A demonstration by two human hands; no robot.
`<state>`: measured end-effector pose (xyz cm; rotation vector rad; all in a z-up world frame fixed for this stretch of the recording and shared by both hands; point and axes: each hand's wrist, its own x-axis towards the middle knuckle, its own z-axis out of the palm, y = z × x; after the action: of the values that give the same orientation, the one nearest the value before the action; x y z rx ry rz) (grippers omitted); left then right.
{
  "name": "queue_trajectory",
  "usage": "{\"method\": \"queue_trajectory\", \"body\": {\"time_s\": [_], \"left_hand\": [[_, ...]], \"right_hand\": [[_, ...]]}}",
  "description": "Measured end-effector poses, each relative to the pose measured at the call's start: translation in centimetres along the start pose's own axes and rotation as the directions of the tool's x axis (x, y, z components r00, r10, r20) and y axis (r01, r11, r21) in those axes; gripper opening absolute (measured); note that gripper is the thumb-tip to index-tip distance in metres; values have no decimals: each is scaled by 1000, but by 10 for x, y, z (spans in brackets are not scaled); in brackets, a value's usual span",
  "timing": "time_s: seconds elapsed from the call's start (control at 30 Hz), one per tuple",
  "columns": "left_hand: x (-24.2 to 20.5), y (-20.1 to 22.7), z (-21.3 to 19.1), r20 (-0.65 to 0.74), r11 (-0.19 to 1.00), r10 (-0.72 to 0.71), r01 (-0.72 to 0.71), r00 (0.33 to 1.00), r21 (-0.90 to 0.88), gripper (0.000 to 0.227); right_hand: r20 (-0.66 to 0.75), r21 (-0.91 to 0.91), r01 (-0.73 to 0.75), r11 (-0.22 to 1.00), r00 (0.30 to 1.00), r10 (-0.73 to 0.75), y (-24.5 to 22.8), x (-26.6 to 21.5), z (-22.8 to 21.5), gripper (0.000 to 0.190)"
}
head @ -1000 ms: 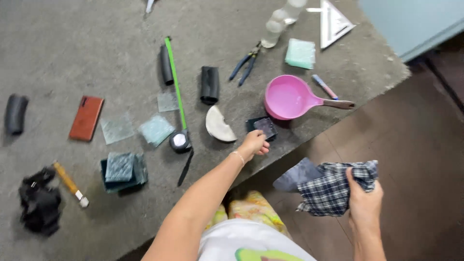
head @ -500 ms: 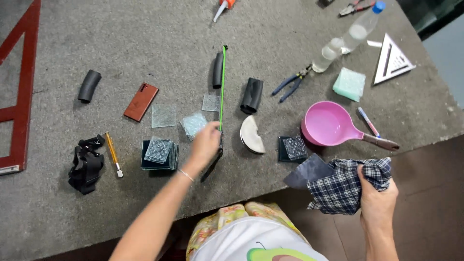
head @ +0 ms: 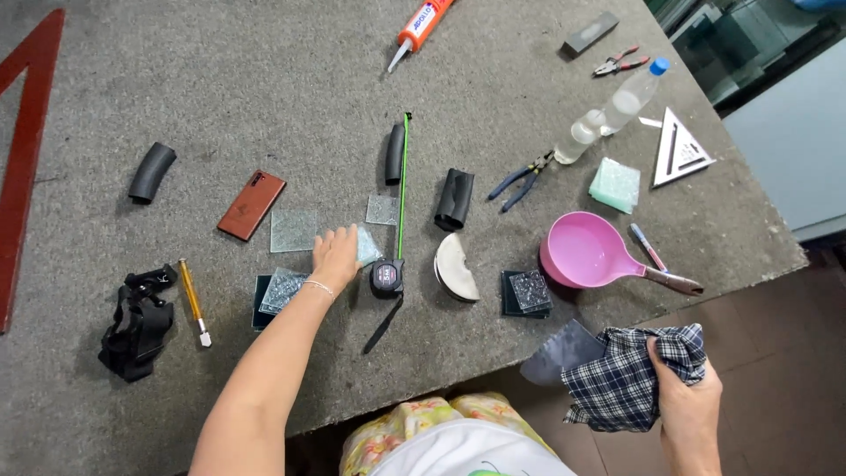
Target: The person is cleaning small glass squares using a checkered cloth on a workbench filled with various tools.
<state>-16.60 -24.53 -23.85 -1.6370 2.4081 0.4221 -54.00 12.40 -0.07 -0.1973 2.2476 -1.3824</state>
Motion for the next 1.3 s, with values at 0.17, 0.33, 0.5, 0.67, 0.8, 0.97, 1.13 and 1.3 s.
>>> {"method": "queue_trajectory", "body": {"time_s": [0.17,0.33,0.5,0.67,0.8,0.97,1.13,1.3], "left_hand": [[0,-3,7,-134,985,13,10,991,170,93],[14,-15,20,-101,998,-14,21,995,67,73],[21,-18,22,-92,1000,-19,21,996,18,66],[3,-1,-1,-182,999,51,-48,982,19,61],[-43,18,-49,-264,991,75,-100,962,-84,64],[-164,56,-124,-345,814,147,-312,927,-490,74],[-230,69,-139,-508,712,305,-547,805,-440,77],[-273,56,-151,-606,693,390,-654,693,-302,86]], "right_hand": [[-5,17,9,1000,1000,-9,6,-17,4,26],[38,14,9,1000,999,-10,4,-31,17,26],[78,45,102,994,991,-105,20,-39,28,19],[94,31,81,996,992,-83,15,-65,44,22],[104,-25,61,998,993,-58,10,-88,56,23],[124,-107,74,991,990,-61,-4,-119,86,38],[232,15,184,983,955,-182,17,-137,148,25],[408,212,176,961,878,-251,-11,-208,207,12]]}}
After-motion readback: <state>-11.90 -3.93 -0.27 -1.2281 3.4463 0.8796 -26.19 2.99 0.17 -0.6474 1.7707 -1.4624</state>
